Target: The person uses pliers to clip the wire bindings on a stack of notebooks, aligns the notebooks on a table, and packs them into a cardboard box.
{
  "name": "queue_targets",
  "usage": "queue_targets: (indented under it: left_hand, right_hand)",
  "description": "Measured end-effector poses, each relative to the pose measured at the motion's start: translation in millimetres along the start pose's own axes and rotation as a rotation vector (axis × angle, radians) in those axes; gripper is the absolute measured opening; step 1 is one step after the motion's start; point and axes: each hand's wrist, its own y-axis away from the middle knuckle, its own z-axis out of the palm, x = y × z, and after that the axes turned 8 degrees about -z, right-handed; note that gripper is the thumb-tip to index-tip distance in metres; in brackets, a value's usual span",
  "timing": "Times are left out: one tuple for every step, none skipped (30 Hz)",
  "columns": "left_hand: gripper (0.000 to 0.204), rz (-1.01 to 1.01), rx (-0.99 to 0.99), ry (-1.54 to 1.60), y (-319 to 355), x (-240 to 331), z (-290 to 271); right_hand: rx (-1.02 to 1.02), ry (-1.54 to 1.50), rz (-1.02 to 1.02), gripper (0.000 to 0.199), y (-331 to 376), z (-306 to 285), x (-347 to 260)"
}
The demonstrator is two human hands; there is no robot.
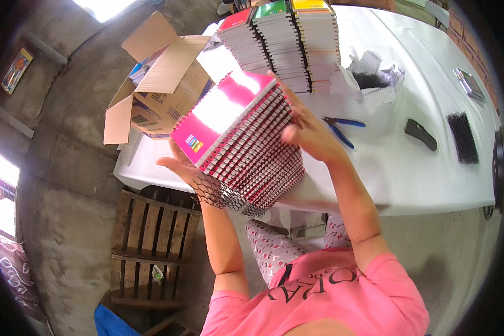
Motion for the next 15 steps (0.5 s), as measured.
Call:
queue_targets:
  left_hand:
    - [0.087, -0.06, 0.036, 0.04, -3, -13, -25]
    - [0.088, -0.2, -0.113, 0.271, -8, -42, -74]
    - [0.089, -0.343, -0.261, 0.498, -7, -63, -113]
    - [0.084, -0.396, -0.103, 0.368, 5, -77, -114]
    - [0.079, -0.339, -0.064, 0.129, 19, -95, -123]
    - [0.074, -0.293, -0.016, -0.109, 32, -115, -133]
    - [0.071, -0.296, -0.029, -0.212, 37, -130, -140]
    - [0.069, -0.296, -0.035, -0.317, 44, -137, -140]
    - [0.07, -0.435, 0.03, -0.191, 48, -140, -142]
    - [0.071, -0.575, 0.099, -0.058, 54, -136, -132]
    - [0.069, -0.613, 0.102, -0.02, 53, -133, -131]
    - [0.068, -0.631, 0.095, 0.009, 54, -135, -134]
    - [0.067, -0.63, 0.08, 0.032, 51, -137, -137]
    - [0.065, -0.63, 0.071, 0.046, 51, -138, -140]
    - [0.064, -0.628, 0.068, 0.058, 51, -138, -144]
  right_hand:
    - [-0.038, -0.009, 0.043, 0.095, 8, -4, 6]
    - [-0.022, -0.186, 0.206, 0.097, 20, -13, 16]
    - [0.056, -0.166, 0.28, 0.096, 33, -23, 30]
    - [0.14, -0.131, 0.362, 0.094, 48, -35, 47]
    - [0.213, -0.109, 0.441, 0.093, 58, -38, 62]
    - [0.149, -0.274, 0.489, 0.09, 68, -32, 75]
    - [0.089, -0.436, 0.534, 0.088, 76, -21, 82]
    - [0.019, -0.224, 0.493, 0.082, 79, -1, 81]
    - [0.04, -0.189, 0.521, 0.08, 77, 3, 73]
    - [0.06, -0.15, 0.555, 0.078, 74, 5, 58]
    - [0.075, -0.118, 0.578, 0.076, 70, 9, 47]
    - [0.106, -0.11, 0.564, 0.075, 69, 12, 44]
    - [0.11, -0.114, 0.56, 0.076, 68, 15, 42]
    - [0.114, -0.117, 0.557, 0.076, 69, 16, 40]
    - [0.128, -0.097, 0.55, 0.078, 70, 17, 42]
